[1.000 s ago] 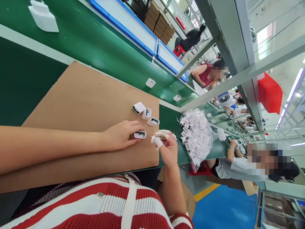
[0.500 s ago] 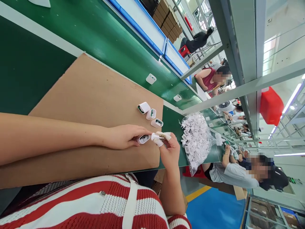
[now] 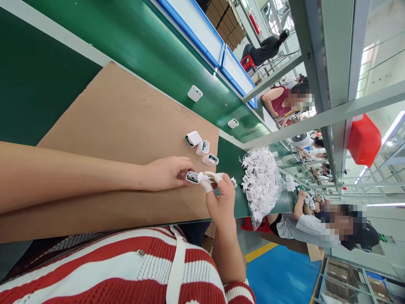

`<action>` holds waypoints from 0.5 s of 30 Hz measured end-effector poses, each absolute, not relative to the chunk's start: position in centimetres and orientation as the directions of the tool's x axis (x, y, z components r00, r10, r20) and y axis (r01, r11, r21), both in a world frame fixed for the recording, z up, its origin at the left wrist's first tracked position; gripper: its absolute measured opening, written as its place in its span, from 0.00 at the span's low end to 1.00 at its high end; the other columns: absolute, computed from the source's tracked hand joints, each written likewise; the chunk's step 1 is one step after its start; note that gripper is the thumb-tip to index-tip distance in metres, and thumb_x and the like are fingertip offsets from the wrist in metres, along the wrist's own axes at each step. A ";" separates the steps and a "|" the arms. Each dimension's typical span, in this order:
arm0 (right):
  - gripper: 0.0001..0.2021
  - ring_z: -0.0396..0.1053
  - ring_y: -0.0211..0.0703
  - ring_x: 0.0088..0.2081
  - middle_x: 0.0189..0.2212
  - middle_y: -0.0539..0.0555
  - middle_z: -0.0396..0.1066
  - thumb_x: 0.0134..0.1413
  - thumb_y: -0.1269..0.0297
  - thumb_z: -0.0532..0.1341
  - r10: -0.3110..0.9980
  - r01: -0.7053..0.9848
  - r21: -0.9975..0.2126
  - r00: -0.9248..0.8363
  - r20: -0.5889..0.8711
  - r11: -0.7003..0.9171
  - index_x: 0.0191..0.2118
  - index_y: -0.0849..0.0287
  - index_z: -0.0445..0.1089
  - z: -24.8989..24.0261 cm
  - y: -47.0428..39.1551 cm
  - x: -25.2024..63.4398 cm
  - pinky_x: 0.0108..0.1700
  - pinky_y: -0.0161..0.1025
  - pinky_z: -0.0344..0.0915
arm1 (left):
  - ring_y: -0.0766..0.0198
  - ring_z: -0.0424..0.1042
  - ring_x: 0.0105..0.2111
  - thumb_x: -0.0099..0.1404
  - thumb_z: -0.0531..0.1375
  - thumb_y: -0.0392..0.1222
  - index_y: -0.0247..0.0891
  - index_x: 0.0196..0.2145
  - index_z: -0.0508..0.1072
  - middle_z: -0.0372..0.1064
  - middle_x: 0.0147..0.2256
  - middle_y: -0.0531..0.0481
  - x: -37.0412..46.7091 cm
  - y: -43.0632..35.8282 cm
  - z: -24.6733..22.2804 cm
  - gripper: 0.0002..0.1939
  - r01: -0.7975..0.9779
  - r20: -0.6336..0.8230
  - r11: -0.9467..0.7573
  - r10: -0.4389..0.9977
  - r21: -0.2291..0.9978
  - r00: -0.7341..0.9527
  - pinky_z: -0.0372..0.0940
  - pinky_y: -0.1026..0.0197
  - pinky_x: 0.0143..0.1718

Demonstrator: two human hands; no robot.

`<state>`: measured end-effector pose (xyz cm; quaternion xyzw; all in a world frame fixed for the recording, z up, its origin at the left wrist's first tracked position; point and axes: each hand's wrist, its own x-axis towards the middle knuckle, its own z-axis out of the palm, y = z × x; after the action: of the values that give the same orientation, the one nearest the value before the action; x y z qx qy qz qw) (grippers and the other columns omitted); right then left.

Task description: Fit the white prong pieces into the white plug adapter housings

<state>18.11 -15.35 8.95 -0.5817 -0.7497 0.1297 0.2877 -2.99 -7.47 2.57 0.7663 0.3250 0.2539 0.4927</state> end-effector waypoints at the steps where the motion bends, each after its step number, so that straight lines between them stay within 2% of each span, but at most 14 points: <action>1: 0.15 0.71 0.45 0.40 0.39 0.56 0.72 0.65 0.72 0.59 0.927 0.833 -0.437 -0.216 0.306 0.338 0.51 0.56 0.79 9.0 -15.3 17.9 0.43 0.42 0.72 | 0.59 0.71 0.32 0.63 0.62 0.53 0.38 0.41 0.77 0.71 0.37 0.47 -2.8 -7.5 2.4 0.16 0.241 0.077 -0.302 0.754 0.922 0.652 0.64 0.60 0.33; 4: 0.20 0.68 0.49 0.43 0.40 0.57 0.70 0.58 0.80 0.56 0.878 0.872 -0.206 -0.376 0.296 0.443 0.51 0.59 0.76 9.0 -14.7 17.3 0.44 0.43 0.69 | 0.60 0.70 0.32 0.64 0.62 0.55 0.37 0.36 0.77 0.70 0.35 0.47 -2.6 -7.5 2.1 0.16 0.233 0.097 -0.318 0.756 0.919 0.647 0.62 0.60 0.33; 7: 0.15 0.65 0.48 0.39 0.36 0.55 0.67 0.53 0.82 0.57 0.853 0.866 -0.087 -0.459 0.249 0.492 0.40 0.58 0.74 8.6 -13.9 17.0 0.40 0.42 0.65 | 0.60 0.68 0.31 0.64 0.62 0.54 0.37 0.30 0.74 0.68 0.33 0.47 -2.7 -7.5 2.1 0.17 0.246 0.118 -0.354 0.753 0.902 0.648 0.60 0.59 0.33; 10: 0.12 0.62 0.46 0.37 0.33 0.54 0.64 0.49 0.82 0.57 0.838 0.860 -0.022 -0.490 0.239 0.510 0.30 0.55 0.67 8.3 -13.4 16.9 0.36 0.41 0.61 | 0.61 0.68 0.30 0.64 0.62 0.53 0.37 0.29 0.74 0.69 0.33 0.47 -2.7 -7.5 2.1 0.16 0.243 0.124 -0.356 0.755 0.902 0.644 0.60 0.60 0.33; 15: 0.12 0.60 0.46 0.35 0.31 0.53 0.62 0.46 0.82 0.57 0.838 0.871 -0.024 -0.464 0.285 0.491 0.28 0.54 0.65 8.1 -13.6 16.7 0.33 0.41 0.57 | 0.62 0.70 0.30 0.63 0.62 0.52 0.37 0.30 0.77 0.70 0.35 0.48 -2.7 -7.6 1.9 0.15 0.207 0.129 -0.332 0.758 0.920 0.640 0.61 0.60 0.33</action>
<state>16.74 -13.63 8.14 -0.5008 -0.8534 -0.0625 0.1305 -2.69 -7.62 1.92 0.7649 0.3151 0.2843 0.4846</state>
